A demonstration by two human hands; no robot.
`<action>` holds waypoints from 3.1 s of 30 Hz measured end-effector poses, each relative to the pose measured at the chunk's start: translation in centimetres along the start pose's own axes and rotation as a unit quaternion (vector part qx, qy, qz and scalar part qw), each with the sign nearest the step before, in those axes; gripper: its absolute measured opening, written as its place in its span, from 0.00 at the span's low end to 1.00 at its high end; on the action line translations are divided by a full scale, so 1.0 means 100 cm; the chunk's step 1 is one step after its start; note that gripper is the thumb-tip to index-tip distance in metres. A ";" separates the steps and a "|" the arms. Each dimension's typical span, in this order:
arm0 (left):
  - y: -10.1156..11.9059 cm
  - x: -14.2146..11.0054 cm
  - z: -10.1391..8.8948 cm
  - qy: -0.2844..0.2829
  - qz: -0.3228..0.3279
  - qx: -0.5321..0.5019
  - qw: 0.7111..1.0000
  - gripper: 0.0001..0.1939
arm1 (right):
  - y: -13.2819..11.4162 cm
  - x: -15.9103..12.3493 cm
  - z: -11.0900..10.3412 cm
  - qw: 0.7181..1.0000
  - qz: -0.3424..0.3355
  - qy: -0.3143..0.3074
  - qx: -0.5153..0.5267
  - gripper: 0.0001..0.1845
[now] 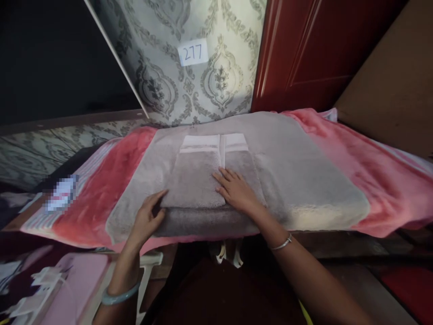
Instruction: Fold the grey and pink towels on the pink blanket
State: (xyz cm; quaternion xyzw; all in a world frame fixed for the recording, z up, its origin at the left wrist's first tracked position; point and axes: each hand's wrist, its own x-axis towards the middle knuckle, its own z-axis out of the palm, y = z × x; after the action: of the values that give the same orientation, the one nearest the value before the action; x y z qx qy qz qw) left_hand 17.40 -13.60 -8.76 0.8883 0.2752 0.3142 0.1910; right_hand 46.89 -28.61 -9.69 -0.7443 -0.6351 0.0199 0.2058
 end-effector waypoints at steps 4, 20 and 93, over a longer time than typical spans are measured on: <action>0.008 0.006 0.012 0.033 -0.013 0.040 0.999 0.27 | 0.002 -0.001 0.001 1.000 -0.007 0.007 0.006 0.30; 0.006 0.000 0.021 0.059 -0.030 0.046 0.997 0.25 | 0.002 -0.003 0.000 0.999 -0.009 0.030 0.040 0.29; 0.101 0.013 0.104 -0.030 0.215 0.192 0.957 0.26 | 0.076 0.192 0.000 0.994 0.097 -0.022 -0.038 0.30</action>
State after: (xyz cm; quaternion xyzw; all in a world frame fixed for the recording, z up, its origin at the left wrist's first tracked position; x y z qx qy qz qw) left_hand 28.86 -22.41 -10.61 0.9556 0.1265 0.2620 -0.0470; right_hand 57.70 -11.09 -7.79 -0.8090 -0.5647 0.0324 0.1602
